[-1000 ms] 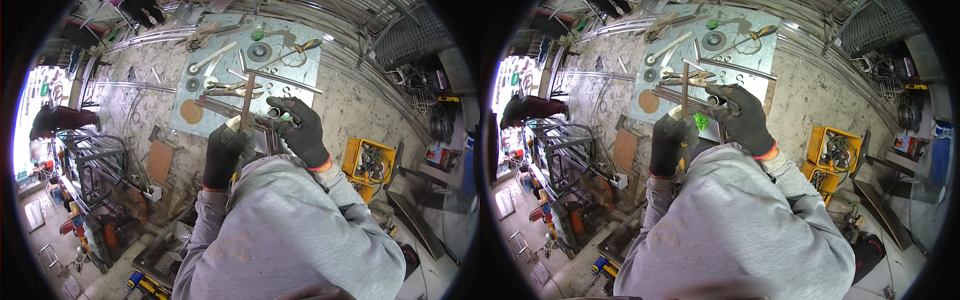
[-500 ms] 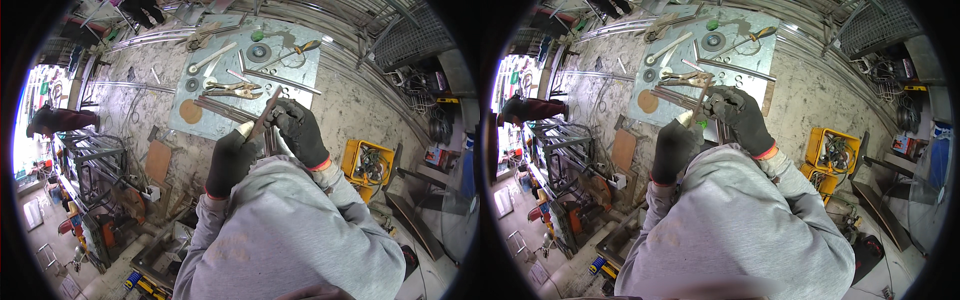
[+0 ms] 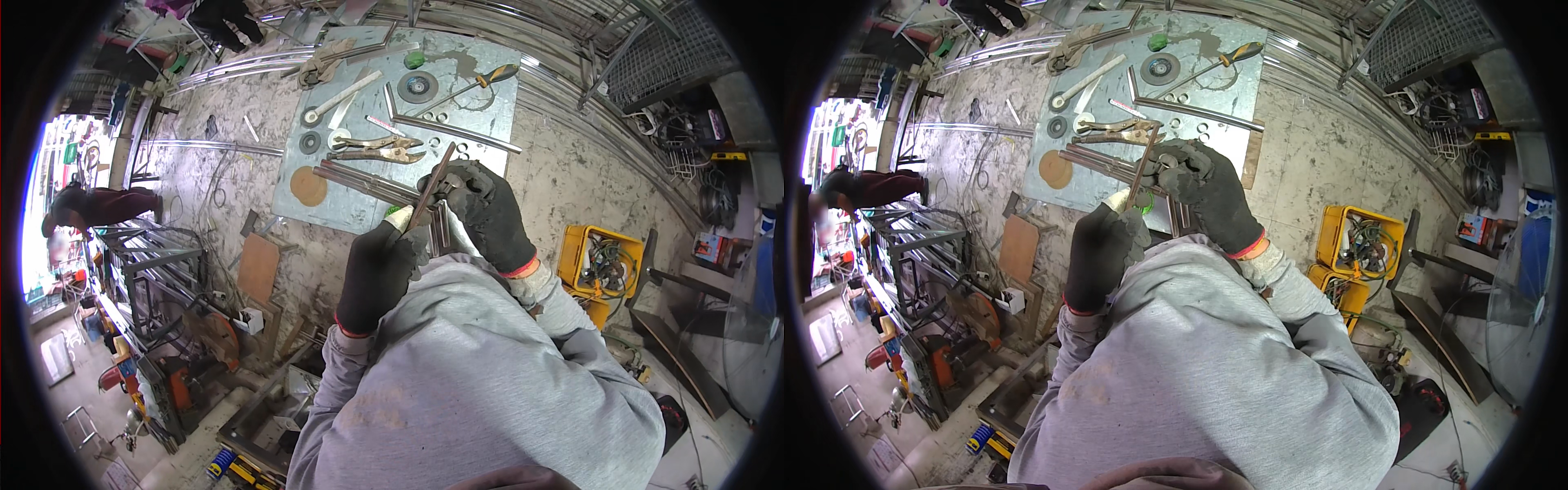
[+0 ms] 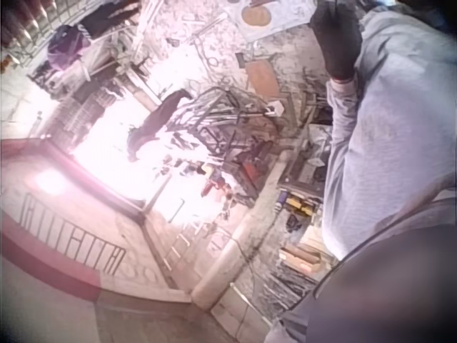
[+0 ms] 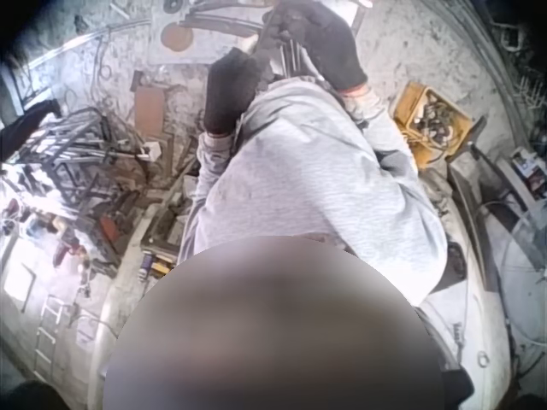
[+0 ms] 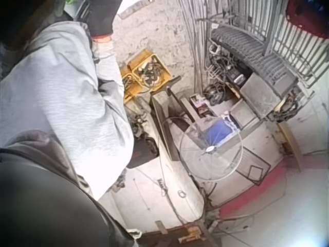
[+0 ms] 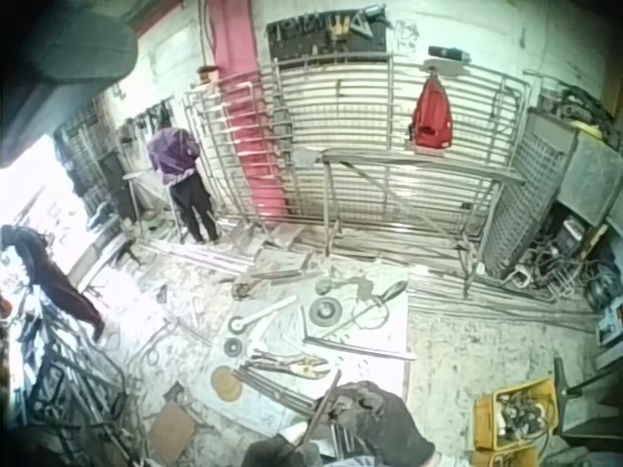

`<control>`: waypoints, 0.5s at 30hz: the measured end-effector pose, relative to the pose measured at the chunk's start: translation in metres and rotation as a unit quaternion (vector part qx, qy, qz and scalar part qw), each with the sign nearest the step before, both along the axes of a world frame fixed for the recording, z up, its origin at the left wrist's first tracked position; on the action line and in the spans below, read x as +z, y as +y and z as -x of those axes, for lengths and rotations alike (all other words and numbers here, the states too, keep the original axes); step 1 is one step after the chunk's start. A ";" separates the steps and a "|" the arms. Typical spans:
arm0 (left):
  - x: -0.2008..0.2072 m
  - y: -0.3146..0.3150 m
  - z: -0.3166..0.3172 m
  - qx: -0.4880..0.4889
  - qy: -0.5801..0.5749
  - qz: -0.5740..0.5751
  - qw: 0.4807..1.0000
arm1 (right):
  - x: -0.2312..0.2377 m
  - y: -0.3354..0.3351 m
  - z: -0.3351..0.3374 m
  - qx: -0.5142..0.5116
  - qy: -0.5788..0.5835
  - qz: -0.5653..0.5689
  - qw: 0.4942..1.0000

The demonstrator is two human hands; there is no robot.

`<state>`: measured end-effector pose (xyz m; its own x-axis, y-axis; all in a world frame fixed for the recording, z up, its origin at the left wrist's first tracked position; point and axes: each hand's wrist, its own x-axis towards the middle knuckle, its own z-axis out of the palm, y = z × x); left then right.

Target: The person smooths the edges of a metal tube with a file, bracing the tube by hand on a workbench.

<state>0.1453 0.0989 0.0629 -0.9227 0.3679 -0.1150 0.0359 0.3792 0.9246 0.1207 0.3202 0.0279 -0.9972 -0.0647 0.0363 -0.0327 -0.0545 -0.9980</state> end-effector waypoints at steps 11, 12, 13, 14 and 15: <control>-0.003 0.010 0.001 0.021 -0.054 -0.057 0.997 | -0.017 0.003 0.000 0.032 -0.041 0.092 0.994; -0.003 0.011 0.001 0.020 -0.053 -0.056 0.997 | -0.023 0.004 -0.001 0.032 -0.037 0.083 0.995; -0.004 0.011 0.002 0.016 -0.034 -0.047 0.998 | -0.030 0.005 -0.002 0.032 -0.034 0.074 0.996; -0.005 0.012 0.002 0.011 -0.015 -0.038 0.999 | -0.039 0.006 -0.003 0.030 -0.033 0.075 0.996; -0.004 0.012 0.002 0.010 -0.014 -0.038 0.999 | -0.046 0.007 -0.005 0.012 -0.021 0.057 0.998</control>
